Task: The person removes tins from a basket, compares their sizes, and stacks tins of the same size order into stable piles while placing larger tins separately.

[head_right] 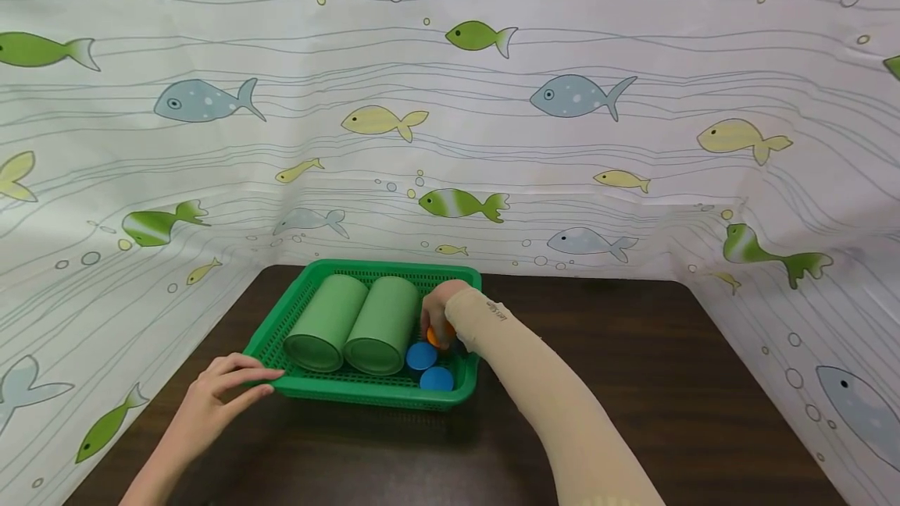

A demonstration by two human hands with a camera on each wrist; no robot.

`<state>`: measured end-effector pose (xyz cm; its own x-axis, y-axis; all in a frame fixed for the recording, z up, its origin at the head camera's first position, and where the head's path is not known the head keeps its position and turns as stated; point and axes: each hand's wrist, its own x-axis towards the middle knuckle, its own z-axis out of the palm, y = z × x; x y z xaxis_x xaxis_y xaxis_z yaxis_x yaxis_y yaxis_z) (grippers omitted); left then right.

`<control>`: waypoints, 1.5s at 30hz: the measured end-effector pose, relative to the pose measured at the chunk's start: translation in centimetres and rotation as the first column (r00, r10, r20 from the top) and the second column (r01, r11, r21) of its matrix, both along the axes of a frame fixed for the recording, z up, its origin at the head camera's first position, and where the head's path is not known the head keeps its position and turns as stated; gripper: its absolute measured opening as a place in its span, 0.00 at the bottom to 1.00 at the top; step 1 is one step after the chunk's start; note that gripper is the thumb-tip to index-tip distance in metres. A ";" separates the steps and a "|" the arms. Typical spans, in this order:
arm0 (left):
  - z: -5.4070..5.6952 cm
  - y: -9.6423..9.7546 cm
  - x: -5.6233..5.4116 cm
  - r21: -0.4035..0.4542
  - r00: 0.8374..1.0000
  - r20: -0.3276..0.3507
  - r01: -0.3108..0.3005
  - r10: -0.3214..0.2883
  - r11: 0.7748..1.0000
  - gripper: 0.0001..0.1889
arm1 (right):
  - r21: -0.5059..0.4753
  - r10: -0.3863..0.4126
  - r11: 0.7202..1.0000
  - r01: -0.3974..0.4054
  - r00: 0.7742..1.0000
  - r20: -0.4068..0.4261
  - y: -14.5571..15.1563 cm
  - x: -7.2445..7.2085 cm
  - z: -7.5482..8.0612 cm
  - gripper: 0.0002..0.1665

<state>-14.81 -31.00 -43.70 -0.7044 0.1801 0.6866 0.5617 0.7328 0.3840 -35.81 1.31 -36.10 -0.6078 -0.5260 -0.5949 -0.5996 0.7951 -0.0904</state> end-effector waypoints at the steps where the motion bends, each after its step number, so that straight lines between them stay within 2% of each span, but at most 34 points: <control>1: 0.0 0.0 0.0 -0.002 1.000 -0.002 -0.002 0.002 1.000 0.24 | -0.007 -0.013 1.000 0.013 1.000 0.007 0.1 -0.1 0.0 0.30; 6: 0.1 -0.1 0.0 0.003 1.000 -0.002 0.000 0.000 1.000 0.24 | 0.011 -0.055 0.998 0.055 0.998 -0.003 -0.2 -0.4 -0.3 0.30; 13: 0.1 0.1 0.1 0.008 1.000 0.003 0.012 -0.012 1.000 0.23 | 0.070 -0.022 0.997 0.024 0.999 -0.032 -1.1 -0.3 -1.0 0.30; 16: 0.1 0.2 0.0 0.011 1.000 -0.008 0.019 -0.019 1.000 0.23 | 0.044 -0.016 0.999 0.017 1.000 -0.016 -0.8 -0.5 -0.7 0.31; 22: 0.1 0.4 -0.3 -0.005 1.000 -0.007 0.012 -0.012 1.000 0.23 | -0.062 -0.057 0.996 0.060 0.997 0.047 0.7 -0.5 0.7 0.34; 26: 0.0 0.4 -0.3 -0.010 1.000 -0.002 0.012 -0.012 1.000 0.22 | -0.131 -0.006 0.991 0.013 0.998 0.055 1.4 0.0 1.8 0.34; 30: 0.0 0.5 -0.1 0.023 1.000 -0.020 0.019 -0.018 1.000 0.22 | -0.220 0.110 0.969 -0.109 0.994 -0.010 2.3 0.7 3.0 0.29; 32: 0.0 0.5 -0.1 0.036 0.999 -0.028 0.021 -0.020 0.999 0.23 | -0.260 0.139 0.954 -0.149 0.989 -0.058 2.8 1.0 3.8 0.27; 41: 0.1 0.3 -0.2 0.006 0.999 -0.026 0.023 -0.023 1.000 0.23 | -0.408 0.121 0.894 -0.184 0.977 -0.174 6.5 1.9 5.9 0.29; 45: 0.1 0.4 -0.1 0.003 1.000 -0.024 0.019 -0.019 1.000 0.24 | -0.412 0.154 0.872 -0.264 0.947 -0.281 8.1 2.5 6.4 0.29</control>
